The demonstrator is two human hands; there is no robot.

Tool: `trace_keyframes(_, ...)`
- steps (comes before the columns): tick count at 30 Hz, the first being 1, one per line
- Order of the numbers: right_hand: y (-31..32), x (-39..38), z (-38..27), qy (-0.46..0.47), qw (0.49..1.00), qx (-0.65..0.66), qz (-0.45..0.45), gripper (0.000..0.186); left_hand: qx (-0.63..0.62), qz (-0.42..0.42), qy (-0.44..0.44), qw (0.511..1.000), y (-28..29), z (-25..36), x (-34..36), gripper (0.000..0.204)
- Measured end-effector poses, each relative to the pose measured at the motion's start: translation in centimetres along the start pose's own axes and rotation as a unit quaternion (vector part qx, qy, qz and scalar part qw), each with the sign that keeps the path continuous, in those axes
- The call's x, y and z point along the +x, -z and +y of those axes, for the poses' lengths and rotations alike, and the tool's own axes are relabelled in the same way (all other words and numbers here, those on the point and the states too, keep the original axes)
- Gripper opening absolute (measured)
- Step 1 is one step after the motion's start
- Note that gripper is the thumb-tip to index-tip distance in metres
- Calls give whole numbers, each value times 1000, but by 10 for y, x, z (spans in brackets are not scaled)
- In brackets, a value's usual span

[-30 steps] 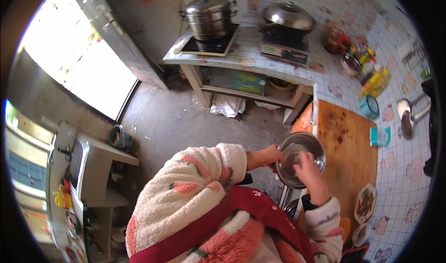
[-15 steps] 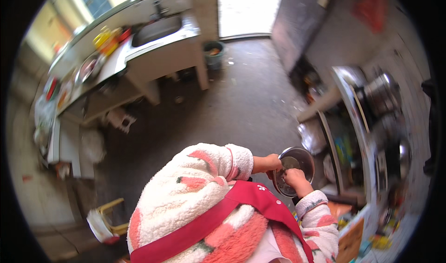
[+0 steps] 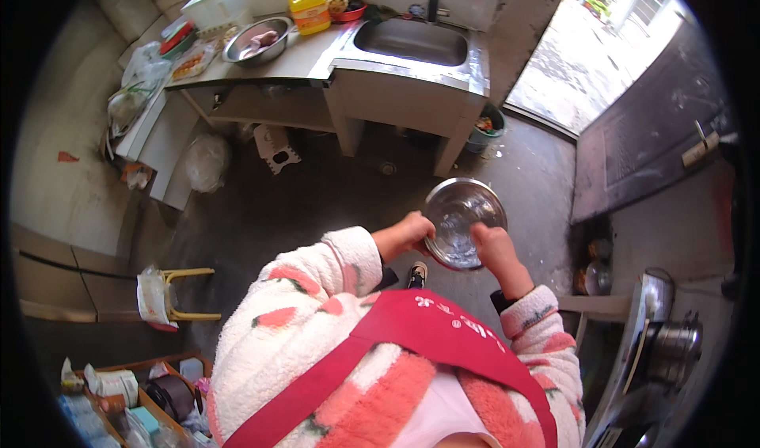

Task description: The person unpacks raw meat from a plastic bag into a metal bowl, then rinses the meat under running water in the sink. They also rinse a small metal bowl and a green colander, and briefly wipe a wooden countertop with a cloth.

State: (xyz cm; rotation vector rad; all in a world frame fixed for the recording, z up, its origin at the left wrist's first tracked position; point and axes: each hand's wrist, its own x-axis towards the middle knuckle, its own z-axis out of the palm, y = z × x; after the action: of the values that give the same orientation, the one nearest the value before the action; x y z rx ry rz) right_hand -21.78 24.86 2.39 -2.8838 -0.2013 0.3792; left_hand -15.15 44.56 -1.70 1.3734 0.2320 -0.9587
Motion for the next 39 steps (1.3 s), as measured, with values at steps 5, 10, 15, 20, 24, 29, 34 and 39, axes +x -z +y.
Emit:
trace_keyframes(5,46,106,-5,186,951,124,216,30,-98,87,-7,991,72,63,29,14)
trace_keyframes(10,62,218,-21,221,912,197,284,37,-168,149,-24,974,154,119,54,17)
trace_keyframes(15,35,329,-49,35,910,397,113,52,-175,185,-71,964,251,175,91,18)
trace_keyframes(20,41,430,-101,-100,746,649,-110,59,-176,198,-66,962,348,237,129,19)
trace_keyframes(24,53,506,-155,-160,661,717,-153,56,-177,177,-72,966,411,279,156,19)
trace_keyframes(29,50,585,-190,-160,626,731,-219,44,-191,207,-52,958,465,310,192,21)
trace_keyframes(34,27,644,-201,-144,586,757,-251,39,-165,212,-35,963,500,320,227,20)
trace_keyframes(39,14,672,-208,-153,656,720,-168,25,-134,243,-48,960,512,327,238,33)
